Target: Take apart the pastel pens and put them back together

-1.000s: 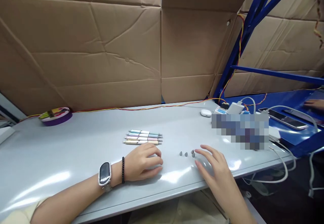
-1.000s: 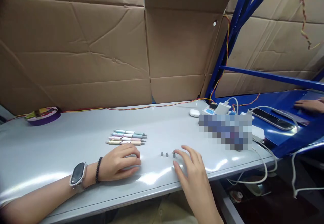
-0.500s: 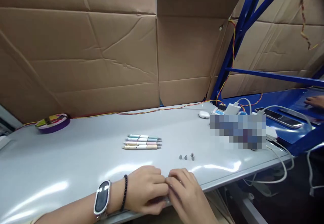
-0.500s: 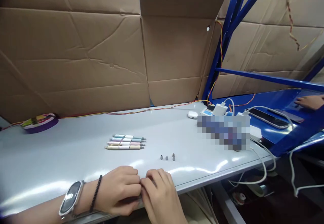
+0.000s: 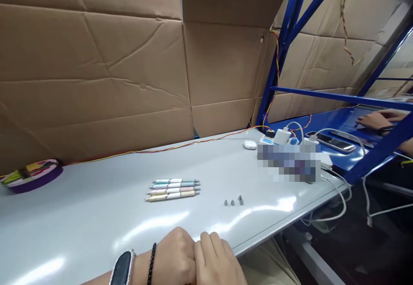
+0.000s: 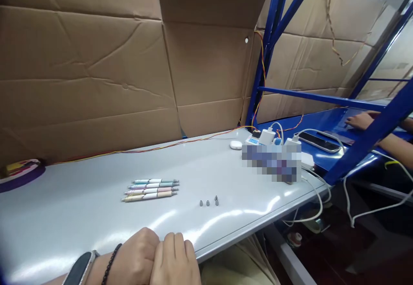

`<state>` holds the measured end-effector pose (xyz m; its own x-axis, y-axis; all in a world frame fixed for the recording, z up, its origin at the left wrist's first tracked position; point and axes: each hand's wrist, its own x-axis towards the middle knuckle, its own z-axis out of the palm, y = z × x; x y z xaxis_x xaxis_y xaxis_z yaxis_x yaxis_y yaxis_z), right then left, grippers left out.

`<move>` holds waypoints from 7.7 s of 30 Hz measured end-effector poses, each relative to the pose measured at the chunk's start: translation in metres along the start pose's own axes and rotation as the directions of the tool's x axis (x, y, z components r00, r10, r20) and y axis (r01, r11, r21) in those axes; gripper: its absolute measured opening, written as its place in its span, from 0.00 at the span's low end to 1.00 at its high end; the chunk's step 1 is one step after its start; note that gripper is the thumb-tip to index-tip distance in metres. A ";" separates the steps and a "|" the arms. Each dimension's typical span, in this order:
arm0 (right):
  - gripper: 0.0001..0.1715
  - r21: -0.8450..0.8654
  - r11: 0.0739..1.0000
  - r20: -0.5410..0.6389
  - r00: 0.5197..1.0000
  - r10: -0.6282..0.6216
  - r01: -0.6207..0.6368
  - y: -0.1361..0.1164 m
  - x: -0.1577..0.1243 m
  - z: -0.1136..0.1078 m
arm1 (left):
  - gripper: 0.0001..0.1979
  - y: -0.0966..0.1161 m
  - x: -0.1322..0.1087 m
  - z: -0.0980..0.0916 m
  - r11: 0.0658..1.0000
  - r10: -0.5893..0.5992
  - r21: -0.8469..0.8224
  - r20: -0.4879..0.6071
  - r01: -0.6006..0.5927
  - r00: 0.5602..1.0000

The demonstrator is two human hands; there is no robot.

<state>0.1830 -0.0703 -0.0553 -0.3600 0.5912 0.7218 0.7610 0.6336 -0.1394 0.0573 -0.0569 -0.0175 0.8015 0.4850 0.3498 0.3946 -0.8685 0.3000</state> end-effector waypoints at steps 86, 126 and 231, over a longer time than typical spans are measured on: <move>0.04 0.748 0.560 0.317 0.933 0.170 -0.356 0.044 0.042 -0.024 | 0.17 -0.032 -0.061 -0.042 0.965 -0.242 0.064 -0.165 0.255 0.956; 0.15 0.451 0.879 0.389 0.920 -0.038 -0.154 0.046 0.042 -0.019 | 0.14 -0.035 -0.059 -0.042 0.967 -0.184 0.140 -0.198 0.213 0.963; 0.17 0.527 0.815 0.422 0.906 -0.006 -0.241 0.048 0.040 -0.019 | 0.09 -0.031 -0.057 -0.038 0.943 -0.217 0.226 -0.134 0.243 0.967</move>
<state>0.2151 -0.0253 -0.0201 -0.5584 0.7431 0.3687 0.4221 0.6371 -0.6449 -0.0175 -0.0536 -0.0125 0.6289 0.6714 0.3921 0.6687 -0.7243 0.1679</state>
